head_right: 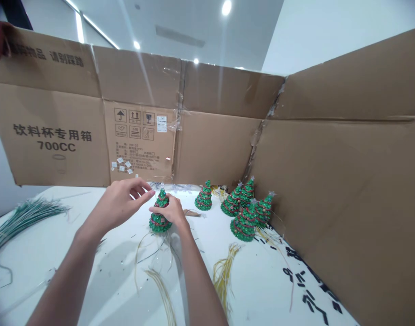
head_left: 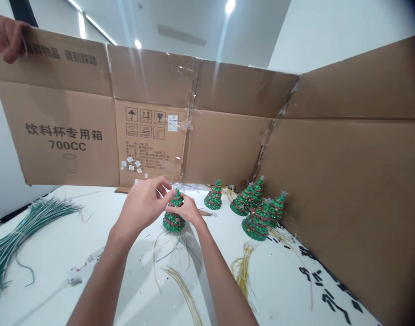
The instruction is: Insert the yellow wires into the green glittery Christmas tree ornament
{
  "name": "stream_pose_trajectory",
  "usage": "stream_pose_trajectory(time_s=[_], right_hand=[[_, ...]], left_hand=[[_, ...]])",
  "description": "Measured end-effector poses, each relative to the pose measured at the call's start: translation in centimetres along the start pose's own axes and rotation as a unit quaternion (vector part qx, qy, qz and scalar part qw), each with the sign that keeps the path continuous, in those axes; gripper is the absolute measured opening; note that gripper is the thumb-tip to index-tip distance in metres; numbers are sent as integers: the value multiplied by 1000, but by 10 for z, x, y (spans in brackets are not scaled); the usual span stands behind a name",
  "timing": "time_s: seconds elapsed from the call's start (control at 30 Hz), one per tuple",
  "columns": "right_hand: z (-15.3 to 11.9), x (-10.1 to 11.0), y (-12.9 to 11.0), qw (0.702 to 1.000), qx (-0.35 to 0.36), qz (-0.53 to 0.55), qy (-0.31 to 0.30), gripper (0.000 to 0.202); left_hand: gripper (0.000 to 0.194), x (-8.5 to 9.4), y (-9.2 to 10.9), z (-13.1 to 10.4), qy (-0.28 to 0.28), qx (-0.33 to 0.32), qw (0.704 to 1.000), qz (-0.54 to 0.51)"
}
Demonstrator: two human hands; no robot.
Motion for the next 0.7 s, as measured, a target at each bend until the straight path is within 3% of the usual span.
stream_pose_trajectory(time_s=[0.33, 0.5, 0.63, 0.7], right_hand=[[2, -9, 19, 999, -10, -21, -33, 60], [0, -11, 14, 997, -34, -39, -58, 45], [-6, 6, -5, 994, -77, -62, -54, 61], [-15, 27, -25, 994, -85, -73, -12, 69]], left_hand=[[35, 1, -6, 0, -27, -4, 999, 17], [39, 4, -8, -1, -29, -13, 1000, 2], [45, 12, -10, -3, -16, -27, 1000, 1], [51, 16, -9, -5, -24, -25, 999, 10]])
Point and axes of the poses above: each hand's wrist, its own z-axis towards the middle knuckle, its own x-axis out of the back of the hand, y = z × x, the point moved 7 cm from there along z, towards the middle knuckle, and after that the axes turned 1 degree about z, right-handed, at the moved point
